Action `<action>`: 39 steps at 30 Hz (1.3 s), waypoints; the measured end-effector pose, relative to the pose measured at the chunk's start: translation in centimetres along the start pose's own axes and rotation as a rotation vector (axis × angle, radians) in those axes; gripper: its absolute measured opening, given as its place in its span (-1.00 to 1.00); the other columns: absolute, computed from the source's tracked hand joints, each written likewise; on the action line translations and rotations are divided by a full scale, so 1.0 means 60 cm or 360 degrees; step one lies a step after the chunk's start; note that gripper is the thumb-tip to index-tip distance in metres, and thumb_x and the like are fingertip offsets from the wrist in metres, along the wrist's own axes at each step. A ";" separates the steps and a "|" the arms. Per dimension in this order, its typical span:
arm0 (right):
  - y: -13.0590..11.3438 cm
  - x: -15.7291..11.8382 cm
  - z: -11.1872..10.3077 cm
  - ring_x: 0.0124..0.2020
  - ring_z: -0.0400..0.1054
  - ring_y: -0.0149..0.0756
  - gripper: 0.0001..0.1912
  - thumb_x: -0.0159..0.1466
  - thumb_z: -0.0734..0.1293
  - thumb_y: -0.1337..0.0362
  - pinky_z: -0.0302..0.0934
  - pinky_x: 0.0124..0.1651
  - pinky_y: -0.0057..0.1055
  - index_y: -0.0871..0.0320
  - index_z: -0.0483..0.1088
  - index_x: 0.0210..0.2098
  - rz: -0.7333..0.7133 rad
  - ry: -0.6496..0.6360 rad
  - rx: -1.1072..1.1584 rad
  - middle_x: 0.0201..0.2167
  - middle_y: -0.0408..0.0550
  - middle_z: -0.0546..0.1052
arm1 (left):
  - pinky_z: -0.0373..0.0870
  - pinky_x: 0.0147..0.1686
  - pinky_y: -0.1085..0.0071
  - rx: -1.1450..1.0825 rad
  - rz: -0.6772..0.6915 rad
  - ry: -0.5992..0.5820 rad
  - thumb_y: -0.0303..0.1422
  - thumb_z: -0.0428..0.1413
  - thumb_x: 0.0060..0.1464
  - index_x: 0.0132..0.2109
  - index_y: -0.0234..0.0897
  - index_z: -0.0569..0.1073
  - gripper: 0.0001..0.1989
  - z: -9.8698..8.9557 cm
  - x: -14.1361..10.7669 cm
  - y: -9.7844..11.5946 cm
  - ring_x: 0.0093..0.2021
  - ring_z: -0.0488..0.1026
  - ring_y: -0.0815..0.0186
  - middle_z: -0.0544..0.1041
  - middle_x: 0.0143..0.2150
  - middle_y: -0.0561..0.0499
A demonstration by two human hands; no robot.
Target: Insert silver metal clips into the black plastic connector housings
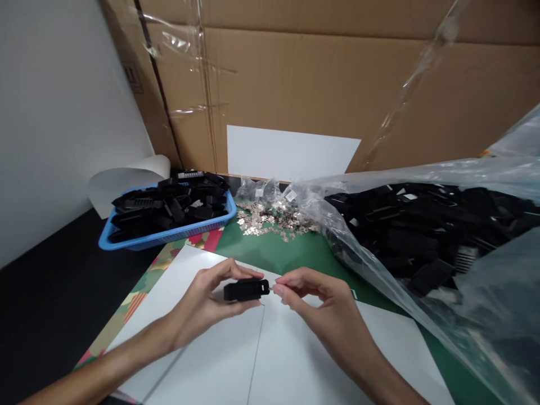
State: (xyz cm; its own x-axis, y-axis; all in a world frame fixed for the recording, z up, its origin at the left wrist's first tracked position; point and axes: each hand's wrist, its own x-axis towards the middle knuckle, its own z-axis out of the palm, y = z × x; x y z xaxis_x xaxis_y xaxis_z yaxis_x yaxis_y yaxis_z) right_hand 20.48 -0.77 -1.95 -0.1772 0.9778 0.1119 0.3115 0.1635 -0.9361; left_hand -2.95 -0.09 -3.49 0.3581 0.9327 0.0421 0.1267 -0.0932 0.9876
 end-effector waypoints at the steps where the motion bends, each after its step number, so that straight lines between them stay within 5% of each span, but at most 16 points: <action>1: -0.002 0.000 -0.001 -0.38 0.49 -0.34 -0.86 0.31 0.47 0.16 0.34 -0.24 -0.47 0.06 0.62 -0.32 0.0029 -0.0005 0.0014 -0.43 -0.17 0.60 | 0.52 0.05 0.32 0.0087 0.0053 0.0016 -0.35 0.39 0.11 -0.23 -0.21 0.43 -0.74 0.001 -0.002 0.000 0.07 0.62 0.20 0.68 0.05 -0.06; 6: -0.006 0.003 0.001 -0.43 0.48 -0.36 -0.86 0.30 0.47 0.18 0.32 -0.32 -0.50 0.08 0.60 -0.36 0.0065 -0.0043 0.0005 -0.48 -0.19 0.57 | 0.56 -0.03 0.41 0.0380 0.0311 0.0027 -0.41 0.34 0.17 -0.18 -0.18 0.43 -0.79 0.003 -0.009 -0.009 -0.01 0.64 0.27 0.68 0.04 -0.01; 11: -0.008 0.002 0.011 -0.44 0.43 -0.37 -0.88 0.33 0.42 0.29 0.27 -0.37 -0.50 0.07 0.58 -0.35 -0.0155 0.0013 -0.0197 -0.45 -0.19 0.58 | 0.55 -0.04 0.43 0.0540 0.0628 0.0003 -0.53 0.27 0.19 -0.12 -0.19 0.43 -0.79 0.007 -0.012 -0.021 0.01 0.61 0.27 0.65 0.03 -0.06; 20: 0.005 -0.001 0.024 -0.47 0.37 -0.31 -0.81 0.40 0.37 0.24 0.23 -0.38 -0.39 0.08 0.57 -0.34 -0.0428 0.0022 -0.0387 -0.48 -0.11 0.53 | 0.55 -0.04 0.39 0.0644 0.0690 -0.0009 -0.54 0.26 0.19 -0.06 -0.16 0.39 -0.73 0.011 -0.020 -0.030 0.02 0.59 0.23 0.63 0.06 -0.09; 25: 0.004 0.007 0.013 -0.35 0.48 -0.29 -0.73 0.39 0.39 0.05 0.37 -0.23 -0.41 0.11 0.61 -0.24 -0.0009 -0.0125 0.0081 -0.39 -0.08 0.59 | 0.56 -0.02 0.39 0.0574 0.0527 0.0089 -0.45 0.30 0.20 -0.12 -0.14 0.42 -0.79 0.011 -0.020 -0.028 0.01 0.61 0.26 0.65 0.00 -0.01; 29: 0.009 0.013 -0.001 -0.39 0.47 -0.32 -0.55 0.35 0.40 -0.10 0.38 -0.30 -0.44 0.19 0.66 -0.27 0.0350 -0.0344 0.0472 -0.38 0.00 0.62 | 0.57 -0.02 0.37 0.0455 0.0397 0.0087 -0.39 0.33 0.19 -0.18 -0.16 0.42 -0.80 0.010 -0.020 -0.023 0.01 0.62 0.25 0.67 0.02 0.00; 34: 0.016 0.008 -0.003 -0.38 0.41 -0.32 -0.61 0.24 0.50 -0.05 0.29 -0.39 -0.48 0.15 0.70 -0.21 0.0514 -0.0399 0.0549 -0.41 -0.01 0.59 | 0.57 -0.04 0.36 0.0395 0.0281 0.0070 -0.36 0.33 0.20 -0.17 -0.17 0.44 -0.81 0.010 -0.021 -0.022 0.00 0.63 0.25 0.66 0.05 -0.02; 39: 0.016 0.007 -0.006 -0.55 0.18 -0.45 -0.62 0.19 0.54 -0.06 0.03 -0.59 -0.56 0.14 0.71 -0.28 0.0592 -0.0436 0.0504 -0.55 -0.10 0.49 | 0.56 -0.03 0.36 0.0450 0.0481 0.0067 -0.46 0.30 0.20 -0.19 -0.16 0.36 -0.76 0.012 -0.024 -0.025 0.04 0.61 0.23 0.65 0.02 -0.03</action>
State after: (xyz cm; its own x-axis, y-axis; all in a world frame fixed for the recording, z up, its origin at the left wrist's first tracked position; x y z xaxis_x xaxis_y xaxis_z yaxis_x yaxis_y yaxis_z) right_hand 21.06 -0.18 -2.69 -0.3580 0.8856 -0.2960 0.1108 -0.2745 -0.9552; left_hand -2.98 -1.56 -5.16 0.3811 0.8614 0.3358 0.2727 -0.4517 0.8494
